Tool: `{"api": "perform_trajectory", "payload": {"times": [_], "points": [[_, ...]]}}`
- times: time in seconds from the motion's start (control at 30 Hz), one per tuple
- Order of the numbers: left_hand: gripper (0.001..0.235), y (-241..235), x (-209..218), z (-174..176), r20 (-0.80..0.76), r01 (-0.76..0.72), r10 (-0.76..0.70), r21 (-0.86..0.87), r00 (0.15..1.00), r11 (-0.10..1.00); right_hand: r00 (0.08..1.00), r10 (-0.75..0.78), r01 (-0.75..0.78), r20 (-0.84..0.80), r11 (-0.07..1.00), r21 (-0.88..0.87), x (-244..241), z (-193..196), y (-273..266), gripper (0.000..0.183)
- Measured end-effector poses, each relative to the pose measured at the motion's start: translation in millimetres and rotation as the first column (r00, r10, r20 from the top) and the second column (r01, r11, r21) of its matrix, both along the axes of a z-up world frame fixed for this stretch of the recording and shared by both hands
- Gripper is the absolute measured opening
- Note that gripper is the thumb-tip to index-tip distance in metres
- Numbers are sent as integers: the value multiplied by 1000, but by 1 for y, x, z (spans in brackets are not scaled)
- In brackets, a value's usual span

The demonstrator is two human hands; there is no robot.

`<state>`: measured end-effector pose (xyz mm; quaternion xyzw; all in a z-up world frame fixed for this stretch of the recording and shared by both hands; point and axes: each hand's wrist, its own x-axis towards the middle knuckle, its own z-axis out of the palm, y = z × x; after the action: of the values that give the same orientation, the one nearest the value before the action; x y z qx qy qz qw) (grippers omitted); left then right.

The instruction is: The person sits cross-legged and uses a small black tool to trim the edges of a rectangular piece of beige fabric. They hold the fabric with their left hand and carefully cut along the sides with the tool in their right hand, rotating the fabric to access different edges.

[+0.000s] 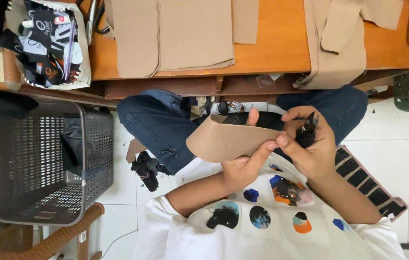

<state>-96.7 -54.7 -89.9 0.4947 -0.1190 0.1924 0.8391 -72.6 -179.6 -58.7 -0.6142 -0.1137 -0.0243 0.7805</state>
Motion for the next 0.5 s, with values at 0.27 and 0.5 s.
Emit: {"api": "perform_trajectory", "payload": {"times": [0.27,0.5], "points": [[95,-4,-10,-1,112,119,-113,-50,987,992,997,77,-70,31,978,-199,-3,26,0,11],[51,4,-13,40,-165,49,-52,-26,985,998,988,154,-153,-18,953,-262,0,37,-3,6]]}}
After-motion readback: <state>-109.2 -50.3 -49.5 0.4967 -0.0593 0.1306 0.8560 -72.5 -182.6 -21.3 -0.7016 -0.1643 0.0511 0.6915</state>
